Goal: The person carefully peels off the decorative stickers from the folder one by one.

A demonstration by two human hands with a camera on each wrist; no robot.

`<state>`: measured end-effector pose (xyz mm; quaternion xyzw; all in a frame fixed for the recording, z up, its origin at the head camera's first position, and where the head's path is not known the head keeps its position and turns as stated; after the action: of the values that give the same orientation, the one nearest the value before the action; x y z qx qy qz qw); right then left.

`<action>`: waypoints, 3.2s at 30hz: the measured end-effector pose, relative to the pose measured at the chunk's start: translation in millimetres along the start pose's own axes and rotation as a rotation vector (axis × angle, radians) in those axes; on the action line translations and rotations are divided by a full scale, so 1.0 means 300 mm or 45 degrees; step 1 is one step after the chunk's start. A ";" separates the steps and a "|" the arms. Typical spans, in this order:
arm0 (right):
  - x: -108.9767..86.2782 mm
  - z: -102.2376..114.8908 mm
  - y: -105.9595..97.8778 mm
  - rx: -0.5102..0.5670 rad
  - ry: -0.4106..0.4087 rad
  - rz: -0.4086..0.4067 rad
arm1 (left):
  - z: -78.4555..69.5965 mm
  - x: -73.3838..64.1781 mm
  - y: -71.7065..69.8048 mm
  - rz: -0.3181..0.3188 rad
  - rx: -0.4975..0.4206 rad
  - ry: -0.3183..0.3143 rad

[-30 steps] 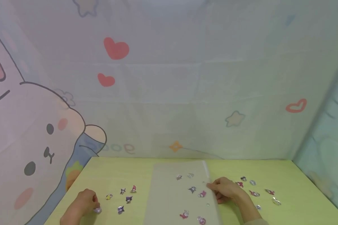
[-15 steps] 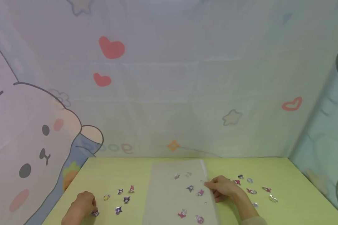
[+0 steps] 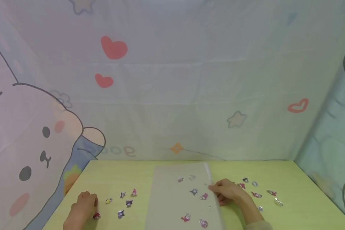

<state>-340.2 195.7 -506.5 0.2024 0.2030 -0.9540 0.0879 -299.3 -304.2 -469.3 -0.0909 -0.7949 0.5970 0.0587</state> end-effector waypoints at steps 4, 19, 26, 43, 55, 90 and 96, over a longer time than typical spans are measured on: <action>-0.004 0.006 -0.004 0.004 0.005 -0.002 | -0.017 0.017 -0.002 0.017 -0.039 0.008; -0.009 0.000 -0.015 0.004 0.016 0.014 | -0.273 0.096 0.022 -0.023 -0.039 0.219; -0.013 0.004 -0.002 0.012 -0.003 0.039 | -0.417 0.157 0.072 -0.169 -0.077 0.430; 0.001 -0.007 0.007 -0.002 0.002 0.029 | -0.682 0.445 0.198 -0.075 0.025 0.625; 0.010 -0.014 0.003 0.009 -0.006 0.032 | -0.775 0.494 0.253 -0.130 0.190 0.723; -0.006 -0.009 -0.005 0.046 -0.009 0.040 | -0.853 0.428 0.163 -0.294 -0.151 0.644; 0.001 -0.016 -0.004 0.051 -0.003 0.037 | -0.779 0.422 0.113 -0.281 -0.152 0.631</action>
<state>-339.0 198.7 -510.1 0.2060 0.1808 -0.9567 0.0979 -373.3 -48.5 -438.2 -0.1502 -0.7952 0.4985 0.3107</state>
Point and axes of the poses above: each hand's wrist, its own x-axis towards the middle knuckle, its own y-axis out of the palm, z = x × y, the point moved 6 cm from there along x, towards the middle knuckle, and after that the axes turned 11 degrees about y, right-handed, at the moved point
